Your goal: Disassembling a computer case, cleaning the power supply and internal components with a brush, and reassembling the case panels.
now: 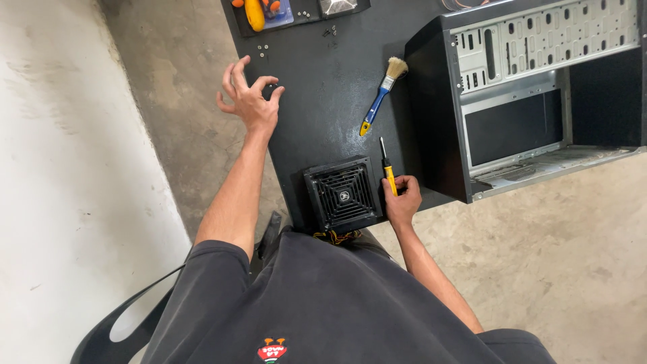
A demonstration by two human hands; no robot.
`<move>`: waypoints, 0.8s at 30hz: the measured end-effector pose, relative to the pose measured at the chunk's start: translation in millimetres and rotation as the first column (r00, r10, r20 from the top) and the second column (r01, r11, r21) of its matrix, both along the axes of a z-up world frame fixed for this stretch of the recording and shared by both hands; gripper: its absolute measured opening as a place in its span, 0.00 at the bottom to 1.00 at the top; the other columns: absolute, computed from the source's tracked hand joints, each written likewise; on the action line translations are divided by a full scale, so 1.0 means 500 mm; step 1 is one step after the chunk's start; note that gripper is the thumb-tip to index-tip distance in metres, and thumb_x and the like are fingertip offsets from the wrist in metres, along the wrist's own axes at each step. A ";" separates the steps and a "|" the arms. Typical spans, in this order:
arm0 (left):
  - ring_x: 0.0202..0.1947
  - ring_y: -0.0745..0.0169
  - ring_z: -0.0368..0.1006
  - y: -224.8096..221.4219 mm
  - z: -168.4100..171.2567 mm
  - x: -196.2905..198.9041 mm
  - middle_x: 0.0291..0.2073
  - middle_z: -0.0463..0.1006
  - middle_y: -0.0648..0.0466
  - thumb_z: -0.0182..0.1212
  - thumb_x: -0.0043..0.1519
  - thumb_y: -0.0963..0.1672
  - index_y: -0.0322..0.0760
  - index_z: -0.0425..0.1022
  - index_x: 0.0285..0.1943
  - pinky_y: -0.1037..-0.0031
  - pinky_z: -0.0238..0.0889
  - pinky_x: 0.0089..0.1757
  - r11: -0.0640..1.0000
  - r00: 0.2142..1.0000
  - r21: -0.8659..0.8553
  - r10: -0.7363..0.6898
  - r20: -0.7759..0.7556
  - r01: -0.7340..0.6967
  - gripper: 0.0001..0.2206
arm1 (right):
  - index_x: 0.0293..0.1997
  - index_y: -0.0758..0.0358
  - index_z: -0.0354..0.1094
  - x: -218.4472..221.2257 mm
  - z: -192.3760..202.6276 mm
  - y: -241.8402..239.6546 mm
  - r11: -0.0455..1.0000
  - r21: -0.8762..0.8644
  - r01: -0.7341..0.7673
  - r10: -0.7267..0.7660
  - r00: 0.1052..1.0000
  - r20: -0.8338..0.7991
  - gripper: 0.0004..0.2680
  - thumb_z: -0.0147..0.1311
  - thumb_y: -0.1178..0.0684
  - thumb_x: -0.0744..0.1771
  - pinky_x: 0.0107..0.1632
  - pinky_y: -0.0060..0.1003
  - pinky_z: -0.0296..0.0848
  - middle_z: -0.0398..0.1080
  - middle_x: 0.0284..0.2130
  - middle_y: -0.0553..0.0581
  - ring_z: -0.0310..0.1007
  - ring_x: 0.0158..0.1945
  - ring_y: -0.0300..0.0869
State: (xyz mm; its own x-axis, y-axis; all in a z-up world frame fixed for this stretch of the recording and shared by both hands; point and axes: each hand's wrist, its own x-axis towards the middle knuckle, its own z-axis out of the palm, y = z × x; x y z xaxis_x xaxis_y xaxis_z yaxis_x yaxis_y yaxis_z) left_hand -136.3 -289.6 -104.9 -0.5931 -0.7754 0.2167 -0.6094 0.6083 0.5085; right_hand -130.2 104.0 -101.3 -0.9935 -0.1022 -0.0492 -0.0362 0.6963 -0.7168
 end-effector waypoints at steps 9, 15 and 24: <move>0.57 0.49 0.72 0.185 0.074 0.158 0.54 0.73 0.53 0.67 0.65 0.46 0.46 0.77 0.51 0.58 0.67 0.51 0.950 0.855 0.227 -0.072 -0.514 0.217 0.09 | 0.41 0.61 0.67 0.000 -0.045 0.029 0.996 -0.009 -0.092 0.090 0.988 -0.124 0.12 0.70 0.55 0.62 0.41 0.42 0.73 0.70 0.32 0.57 0.74 0.35 0.50; 0.64 0.36 0.66 0.394 0.069 0.367 0.70 0.59 0.41 0.81 0.50 0.54 0.40 0.53 0.77 0.45 0.69 0.51 0.638 0.925 0.697 -0.064 -0.374 0.326 0.49 | 0.46 0.61 0.67 0.003 -0.044 0.045 0.975 0.009 -0.222 0.221 0.962 -0.161 0.14 0.70 0.56 0.61 0.43 0.45 0.72 0.66 0.34 0.57 0.72 0.36 0.53; 0.65 0.33 0.67 0.446 0.050 0.385 0.67 0.64 0.37 0.77 0.56 0.55 0.32 0.55 0.76 0.47 0.67 0.58 0.604 0.962 0.763 -0.020 -0.272 0.228 0.46 | 0.51 0.62 0.66 -0.025 -0.042 0.081 0.897 0.127 -0.424 0.431 0.902 -0.033 0.18 0.70 0.57 0.60 0.46 0.52 0.72 0.67 0.36 0.60 0.72 0.41 0.61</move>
State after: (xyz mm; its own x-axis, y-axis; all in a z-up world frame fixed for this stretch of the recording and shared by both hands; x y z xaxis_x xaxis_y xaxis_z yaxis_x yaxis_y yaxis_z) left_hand 56.1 -66.8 -79.8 -0.7153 -0.6296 -0.3032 -0.3712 -0.0253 0.9282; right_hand -142.9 144.3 -122.2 -0.8569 -0.5147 -0.0288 -0.3881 0.6810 -0.6210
